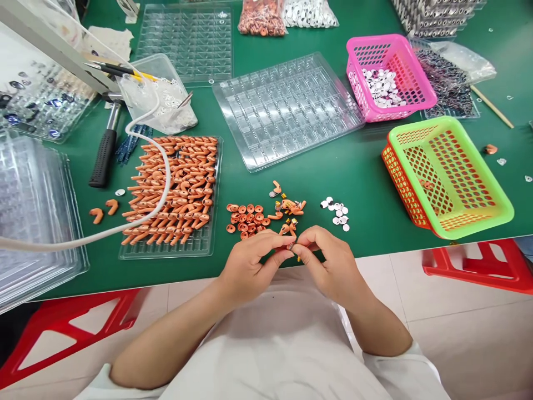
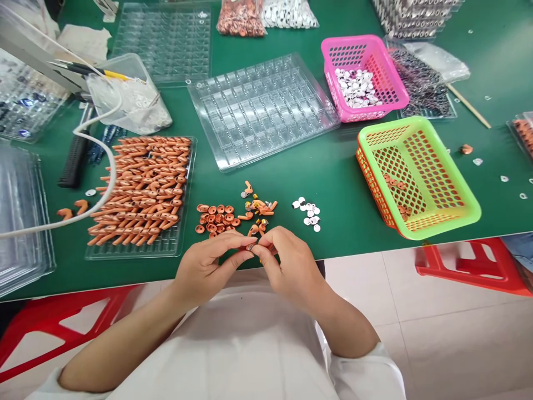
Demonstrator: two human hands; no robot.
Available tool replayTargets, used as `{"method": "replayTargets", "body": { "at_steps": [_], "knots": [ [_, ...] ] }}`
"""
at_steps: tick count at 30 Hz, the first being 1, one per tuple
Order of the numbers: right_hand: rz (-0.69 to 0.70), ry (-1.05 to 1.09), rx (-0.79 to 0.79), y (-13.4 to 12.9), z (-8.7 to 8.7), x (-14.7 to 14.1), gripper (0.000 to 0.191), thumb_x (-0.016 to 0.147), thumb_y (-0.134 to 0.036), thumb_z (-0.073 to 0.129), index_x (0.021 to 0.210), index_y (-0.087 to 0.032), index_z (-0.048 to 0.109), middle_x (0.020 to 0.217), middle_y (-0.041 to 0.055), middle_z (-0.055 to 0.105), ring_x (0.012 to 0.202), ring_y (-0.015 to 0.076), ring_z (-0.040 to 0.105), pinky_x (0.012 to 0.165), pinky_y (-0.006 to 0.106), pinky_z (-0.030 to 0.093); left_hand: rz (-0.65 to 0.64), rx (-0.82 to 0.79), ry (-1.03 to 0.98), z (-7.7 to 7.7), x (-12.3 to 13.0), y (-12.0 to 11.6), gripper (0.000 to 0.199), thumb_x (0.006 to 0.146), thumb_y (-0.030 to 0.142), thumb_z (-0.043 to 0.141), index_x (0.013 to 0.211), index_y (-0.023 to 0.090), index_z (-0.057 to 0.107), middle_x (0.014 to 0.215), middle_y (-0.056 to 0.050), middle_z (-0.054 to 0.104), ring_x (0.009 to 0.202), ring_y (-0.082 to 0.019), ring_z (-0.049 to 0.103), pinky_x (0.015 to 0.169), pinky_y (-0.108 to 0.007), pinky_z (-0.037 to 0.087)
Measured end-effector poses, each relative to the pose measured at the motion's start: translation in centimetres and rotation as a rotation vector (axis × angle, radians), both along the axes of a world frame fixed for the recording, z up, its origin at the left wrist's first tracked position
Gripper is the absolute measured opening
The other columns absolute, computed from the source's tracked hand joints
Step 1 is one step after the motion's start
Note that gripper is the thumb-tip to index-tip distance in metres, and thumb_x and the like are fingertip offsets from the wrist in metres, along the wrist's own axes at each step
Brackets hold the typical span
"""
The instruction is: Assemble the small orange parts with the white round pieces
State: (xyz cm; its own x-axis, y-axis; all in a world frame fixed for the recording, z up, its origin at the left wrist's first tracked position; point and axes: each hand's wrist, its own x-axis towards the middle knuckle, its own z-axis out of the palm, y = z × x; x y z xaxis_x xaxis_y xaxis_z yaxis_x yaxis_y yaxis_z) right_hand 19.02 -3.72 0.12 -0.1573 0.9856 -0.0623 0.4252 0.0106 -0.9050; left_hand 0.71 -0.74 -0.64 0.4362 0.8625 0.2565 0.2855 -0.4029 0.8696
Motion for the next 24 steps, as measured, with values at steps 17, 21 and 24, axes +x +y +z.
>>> {"method": "replayTargets", "body": {
  "at_steps": [17,21,24],
  "knots": [
    [0.119,0.155,0.091,0.7,-0.6,0.7,0.009,0.095,-0.016,0.052,0.098,-0.023,0.057,0.093,0.0025,0.061,0.08,0.0134,0.061,0.069,0.026,0.052,0.023,-0.627,-0.136,1.3,-0.1,0.0,0.016,0.088,0.024,0.065,0.1,0.015,0.071,0.096,-0.006,0.077,0.085,-0.018,0.073,0.077,-0.027,0.06],
    [0.078,0.232,-0.063,0.9,-0.5,0.9,0.009,0.094,-0.017,0.054,0.098,-0.024,0.057,0.091,-0.0003,0.062,0.078,0.0111,0.061,0.069,0.022,0.053,0.022,-0.551,0.001,1.3,0.2,-0.1,0.011,0.087,0.02,0.062,0.094,0.017,0.071,0.087,-0.002,0.076,0.079,-0.014,0.071,0.073,-0.022,0.057],
    [0.063,0.211,-0.106,1.1,-0.4,0.8,0.007,0.093,-0.017,0.056,0.096,-0.024,0.057,0.089,-0.0012,0.063,0.077,0.0108,0.062,0.068,0.022,0.053,0.033,-0.462,0.1,1.0,0.5,-0.1,0.01,0.085,0.017,0.061,0.089,0.017,0.07,0.081,-0.001,0.075,0.073,-0.012,0.069,0.068,-0.019,0.055]
  ]
}}
